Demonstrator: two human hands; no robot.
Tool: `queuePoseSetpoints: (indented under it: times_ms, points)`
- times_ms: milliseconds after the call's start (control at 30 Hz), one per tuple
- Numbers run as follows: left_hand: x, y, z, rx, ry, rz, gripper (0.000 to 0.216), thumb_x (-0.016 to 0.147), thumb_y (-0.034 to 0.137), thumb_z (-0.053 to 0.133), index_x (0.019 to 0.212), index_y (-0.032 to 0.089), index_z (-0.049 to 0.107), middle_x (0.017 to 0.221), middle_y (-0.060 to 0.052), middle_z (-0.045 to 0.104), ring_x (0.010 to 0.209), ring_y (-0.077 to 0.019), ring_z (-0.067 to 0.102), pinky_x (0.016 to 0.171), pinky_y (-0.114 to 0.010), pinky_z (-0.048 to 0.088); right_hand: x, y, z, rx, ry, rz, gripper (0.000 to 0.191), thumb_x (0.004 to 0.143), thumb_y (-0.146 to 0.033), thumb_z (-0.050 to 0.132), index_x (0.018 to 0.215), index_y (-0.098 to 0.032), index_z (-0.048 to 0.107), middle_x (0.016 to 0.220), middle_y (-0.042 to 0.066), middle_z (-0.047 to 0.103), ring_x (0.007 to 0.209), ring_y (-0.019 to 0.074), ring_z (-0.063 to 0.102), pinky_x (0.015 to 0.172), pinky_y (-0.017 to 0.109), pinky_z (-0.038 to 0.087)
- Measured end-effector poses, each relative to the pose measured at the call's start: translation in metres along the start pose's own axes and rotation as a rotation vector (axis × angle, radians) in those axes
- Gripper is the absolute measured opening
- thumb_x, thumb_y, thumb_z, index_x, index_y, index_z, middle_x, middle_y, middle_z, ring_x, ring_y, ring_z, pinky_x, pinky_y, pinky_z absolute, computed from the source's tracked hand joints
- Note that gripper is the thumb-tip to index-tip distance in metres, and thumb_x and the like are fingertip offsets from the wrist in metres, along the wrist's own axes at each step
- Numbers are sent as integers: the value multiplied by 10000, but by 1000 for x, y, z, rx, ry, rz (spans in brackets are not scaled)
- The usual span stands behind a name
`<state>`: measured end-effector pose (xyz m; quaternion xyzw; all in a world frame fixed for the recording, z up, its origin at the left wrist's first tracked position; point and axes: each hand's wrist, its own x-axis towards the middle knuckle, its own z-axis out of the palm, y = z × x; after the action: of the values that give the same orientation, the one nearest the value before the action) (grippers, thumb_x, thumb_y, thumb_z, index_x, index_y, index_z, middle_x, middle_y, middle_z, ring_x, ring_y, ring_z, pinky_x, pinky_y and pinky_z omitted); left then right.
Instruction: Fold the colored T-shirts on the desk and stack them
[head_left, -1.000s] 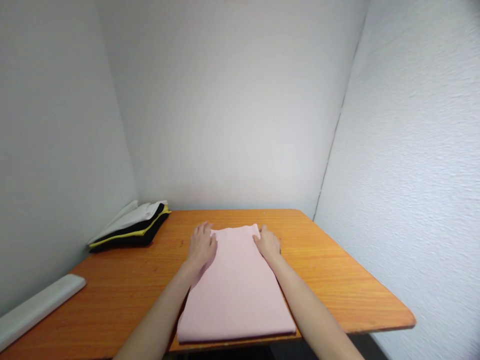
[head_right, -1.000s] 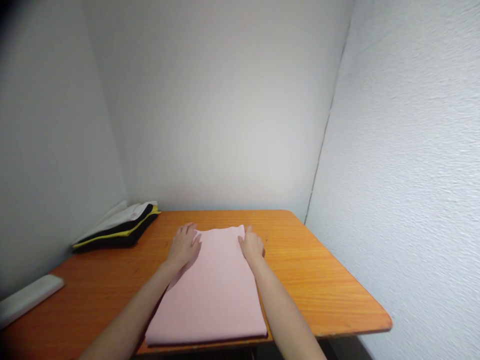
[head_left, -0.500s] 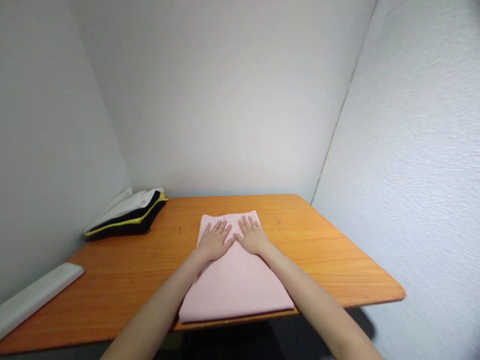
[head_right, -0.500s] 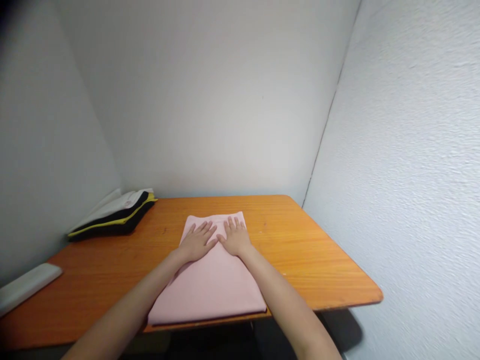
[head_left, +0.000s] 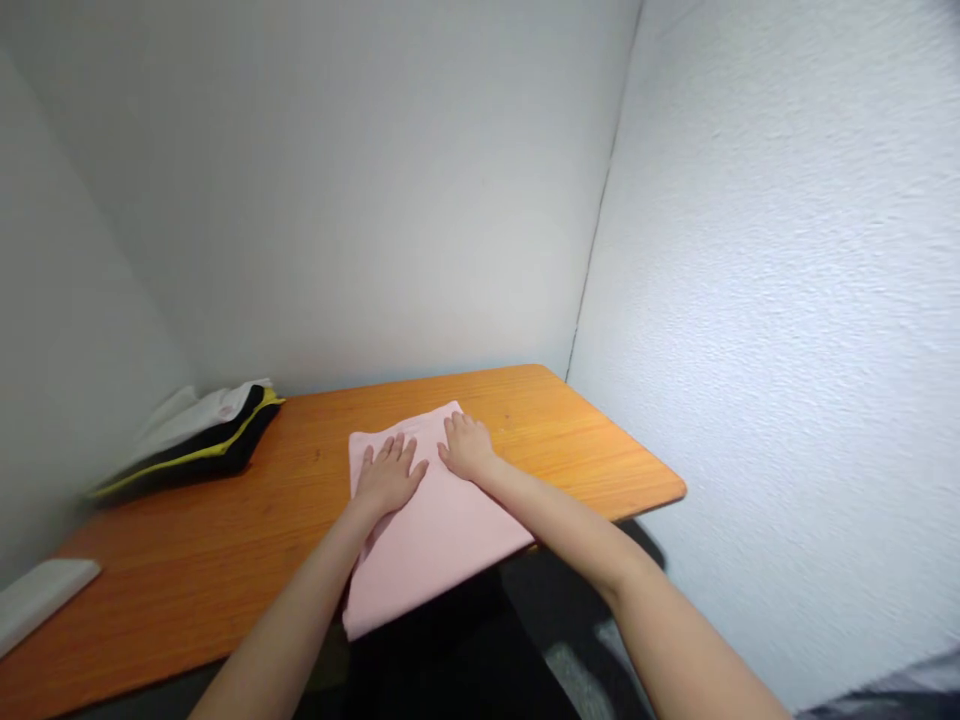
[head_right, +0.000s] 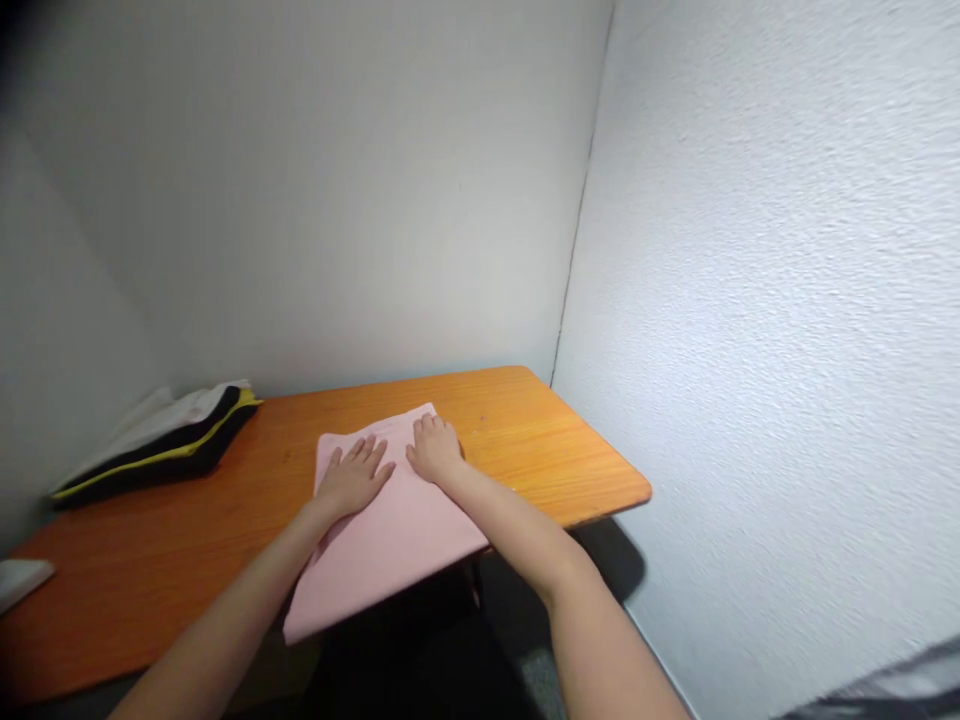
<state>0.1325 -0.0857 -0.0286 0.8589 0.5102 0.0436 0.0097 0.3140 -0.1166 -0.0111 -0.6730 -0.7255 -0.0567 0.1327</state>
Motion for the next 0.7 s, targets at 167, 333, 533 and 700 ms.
queuePoseSetpoints:
  times_ms: [167,333,533,700]
  points:
    - [1,1,4,32,21,-27,675,942,546,229,1492,164,313,1574,-117,209,1451,-306,195,1137,-591,120,-15,7,-9,5,-77,447,633,937,-537,433,1232,18,509,1207,311,553,1167,399,490,926,529,405]
    - [-1,0,4,66,78,12,617,962,484,234,1477,164,343,1561,-128,261,1435,-313,243,1126,-598,171,-25,18,-12,64,-111,340,512,907,-505,539,1161,-62,578,1156,214,630,1087,328,578,869,403,473]
    - [-33,35,-17,103,280,133,528,964,357,288,1418,135,440,1561,-144,262,1452,-330,178,1130,-628,125,-27,15,-31,122,-43,186,379,954,-334,499,1270,-130,449,1043,134,682,972,281,644,784,358,493]
    - [-74,89,-28,-19,243,248,523,973,426,292,1443,231,412,1572,-81,250,1465,-312,133,1131,-627,143,-18,47,-75,101,32,140,353,948,-357,517,1230,-162,435,1035,129,679,976,286,640,764,342,476]
